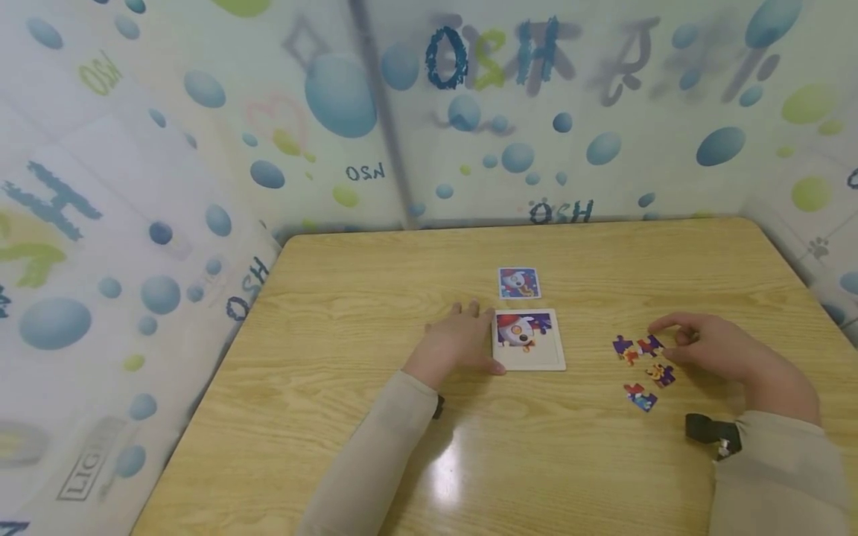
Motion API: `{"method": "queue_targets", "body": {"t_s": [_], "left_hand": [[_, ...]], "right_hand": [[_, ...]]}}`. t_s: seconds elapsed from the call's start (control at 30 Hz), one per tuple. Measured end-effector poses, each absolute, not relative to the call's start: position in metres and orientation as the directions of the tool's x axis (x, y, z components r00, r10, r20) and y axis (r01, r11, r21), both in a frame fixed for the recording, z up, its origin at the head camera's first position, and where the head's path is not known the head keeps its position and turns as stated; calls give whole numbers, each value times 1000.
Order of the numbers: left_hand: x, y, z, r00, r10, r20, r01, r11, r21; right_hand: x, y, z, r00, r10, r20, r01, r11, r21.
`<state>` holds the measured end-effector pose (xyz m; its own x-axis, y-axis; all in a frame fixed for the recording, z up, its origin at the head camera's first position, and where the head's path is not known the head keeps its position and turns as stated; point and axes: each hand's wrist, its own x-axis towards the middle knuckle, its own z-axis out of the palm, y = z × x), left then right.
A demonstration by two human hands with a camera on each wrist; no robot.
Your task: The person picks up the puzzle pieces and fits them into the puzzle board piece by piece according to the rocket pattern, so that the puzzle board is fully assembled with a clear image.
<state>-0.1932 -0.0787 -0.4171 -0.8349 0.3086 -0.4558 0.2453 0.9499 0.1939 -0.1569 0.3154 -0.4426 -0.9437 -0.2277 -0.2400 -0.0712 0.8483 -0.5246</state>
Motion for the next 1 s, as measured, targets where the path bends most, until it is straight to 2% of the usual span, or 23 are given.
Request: {"method": "queue_targets", "body": {"t_s": [0.67, 1.0], "left_hand": [[-193, -78, -417, -836, 309, -453, 248, 950, 190], [-195, -79, -419, -835, 308, -456, 251, 951, 183]], "right_hand": [[-160, 312, -445, -938, -223, -266, -22, 802, -597], [-160, 311, -445, -941, -214, -263, -22, 811, -584]]}}
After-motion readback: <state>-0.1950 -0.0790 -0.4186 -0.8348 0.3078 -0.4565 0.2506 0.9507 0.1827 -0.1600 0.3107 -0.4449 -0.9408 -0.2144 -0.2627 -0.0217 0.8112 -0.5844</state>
